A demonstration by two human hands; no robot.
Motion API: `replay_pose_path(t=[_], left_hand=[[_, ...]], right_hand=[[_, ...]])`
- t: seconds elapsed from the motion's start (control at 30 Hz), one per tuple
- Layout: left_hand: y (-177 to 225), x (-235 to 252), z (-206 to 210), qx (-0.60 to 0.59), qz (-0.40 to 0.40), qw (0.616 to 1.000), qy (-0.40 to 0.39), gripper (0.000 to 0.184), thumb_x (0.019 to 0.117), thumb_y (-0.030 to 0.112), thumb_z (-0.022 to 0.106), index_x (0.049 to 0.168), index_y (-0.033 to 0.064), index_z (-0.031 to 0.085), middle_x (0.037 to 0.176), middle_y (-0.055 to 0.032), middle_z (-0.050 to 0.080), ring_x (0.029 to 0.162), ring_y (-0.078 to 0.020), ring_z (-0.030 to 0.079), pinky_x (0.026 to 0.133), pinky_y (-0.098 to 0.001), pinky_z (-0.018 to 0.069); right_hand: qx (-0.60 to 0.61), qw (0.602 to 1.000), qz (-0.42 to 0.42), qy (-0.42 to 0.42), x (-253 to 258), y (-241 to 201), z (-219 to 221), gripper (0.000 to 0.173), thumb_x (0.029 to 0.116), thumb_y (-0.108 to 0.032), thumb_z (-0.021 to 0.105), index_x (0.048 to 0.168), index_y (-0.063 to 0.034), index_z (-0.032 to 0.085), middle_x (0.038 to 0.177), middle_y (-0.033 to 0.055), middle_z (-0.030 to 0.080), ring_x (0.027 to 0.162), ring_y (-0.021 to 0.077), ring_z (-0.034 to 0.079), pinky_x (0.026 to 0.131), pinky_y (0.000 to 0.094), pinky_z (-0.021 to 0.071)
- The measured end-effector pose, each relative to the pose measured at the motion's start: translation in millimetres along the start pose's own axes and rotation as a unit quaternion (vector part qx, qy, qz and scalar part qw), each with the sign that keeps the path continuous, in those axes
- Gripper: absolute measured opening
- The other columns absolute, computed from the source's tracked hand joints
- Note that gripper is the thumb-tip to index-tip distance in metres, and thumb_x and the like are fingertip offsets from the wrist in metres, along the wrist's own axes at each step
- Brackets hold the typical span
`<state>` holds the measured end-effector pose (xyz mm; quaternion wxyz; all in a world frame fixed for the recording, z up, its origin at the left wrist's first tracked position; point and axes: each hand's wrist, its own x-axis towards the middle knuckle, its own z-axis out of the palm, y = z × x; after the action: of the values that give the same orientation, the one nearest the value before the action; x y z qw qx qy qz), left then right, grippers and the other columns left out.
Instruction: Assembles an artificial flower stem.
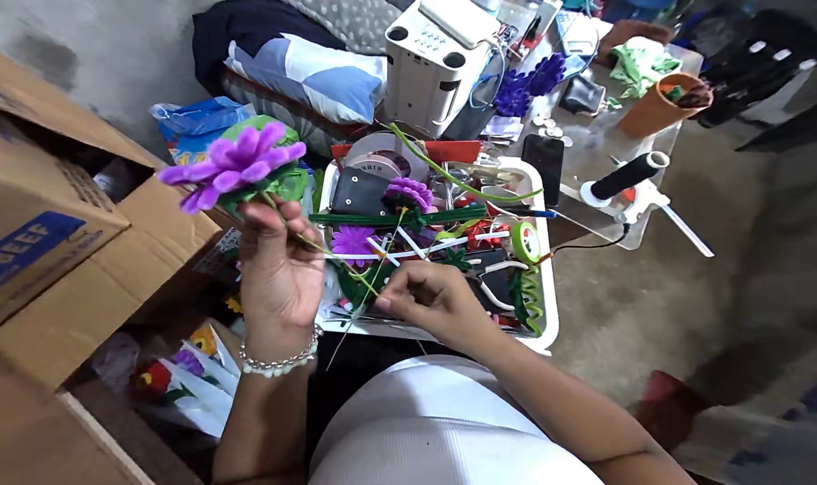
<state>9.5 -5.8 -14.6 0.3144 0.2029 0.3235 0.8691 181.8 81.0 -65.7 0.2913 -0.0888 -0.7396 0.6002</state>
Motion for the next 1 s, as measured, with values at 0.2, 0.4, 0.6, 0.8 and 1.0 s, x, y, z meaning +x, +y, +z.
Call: replay_pose_path(t=[0.2,0.4,0.6,0.8,1.0], left_hand=[[7.2,-4.3,6.3,0.16,0.155,0.974,0.049,0.013,0.0932,0.007,0.072,0.1,0.0182,0.073,0.098,0.0038,0.076,0.088,-0.0071,0.073,0.078,-0.0231,0.0616],[21.9,-9.9,9.3,0.093,0.112,0.989,0.01,0.021,0.1047,0.01,0.053,0.103,0.018,0.072,0.097,0.0047,0.074,0.089,-0.0064,0.071,0.082,-0.0226,0.0594],[19.9,-3.2,7.9,-0.309,-0.145,0.927,-0.155,0.012,0.1045,0.015,0.052,0.101,0.0095,0.063,0.085,-0.0007,0.065,0.08,-0.0107,0.068,0.076,-0.0218,0.0575],[-6.1,-4.9,18.8,0.082,-0.023,0.996,0.008,0.016,0.1059,0.026,0.056,0.117,0.0251,0.068,0.115,0.0084,0.071,0.101,-0.0025,0.069,0.086,-0.0197,0.0579],[-35.1,-7.9,21.4,0.101,0.086,0.988,0.083,0.011,0.1,0.002,0.061,0.107,0.0087,0.066,0.096,0.0003,0.072,0.084,-0.0054,0.071,0.076,-0.0233,0.0608]], right_hand=[[-0.195,0.973,-0.089,0.081,-1.6,-9.3,3.9,0.017,0.0978,-0.017,0.067,0.094,-0.0018,0.073,0.084,0.0044,0.069,0.076,0.0038,0.063,0.07,0.0173,0.053],[0.106,0.988,0.014,-0.109,2.6,-13.5,-8.3,0.019,0.1013,-0.018,0.065,0.098,0.0006,0.069,0.09,-0.001,0.066,0.081,-0.0016,0.06,0.073,0.0157,0.0515],[0.409,0.872,0.141,-0.229,1.6,4.3,-1.9,0.011,0.1018,-0.024,0.064,0.101,-0.0151,0.07,0.092,-0.0092,0.07,0.083,-0.0014,0.063,0.075,0.0181,0.0519],[-0.127,0.99,-0.027,0.057,-5.9,6.4,-13.9,0.02,0.1018,-0.021,0.063,0.1,-0.003,0.071,0.091,0.0006,0.07,0.079,0.0021,0.065,0.073,0.0206,0.057],[-0.241,0.965,-0.062,0.089,-15.4,6.1,-25.0,0.018,0.0993,-0.024,0.067,0.096,-0.0075,0.073,0.089,-0.0009,0.071,0.079,0.0001,0.065,0.072,0.0165,0.0554]])
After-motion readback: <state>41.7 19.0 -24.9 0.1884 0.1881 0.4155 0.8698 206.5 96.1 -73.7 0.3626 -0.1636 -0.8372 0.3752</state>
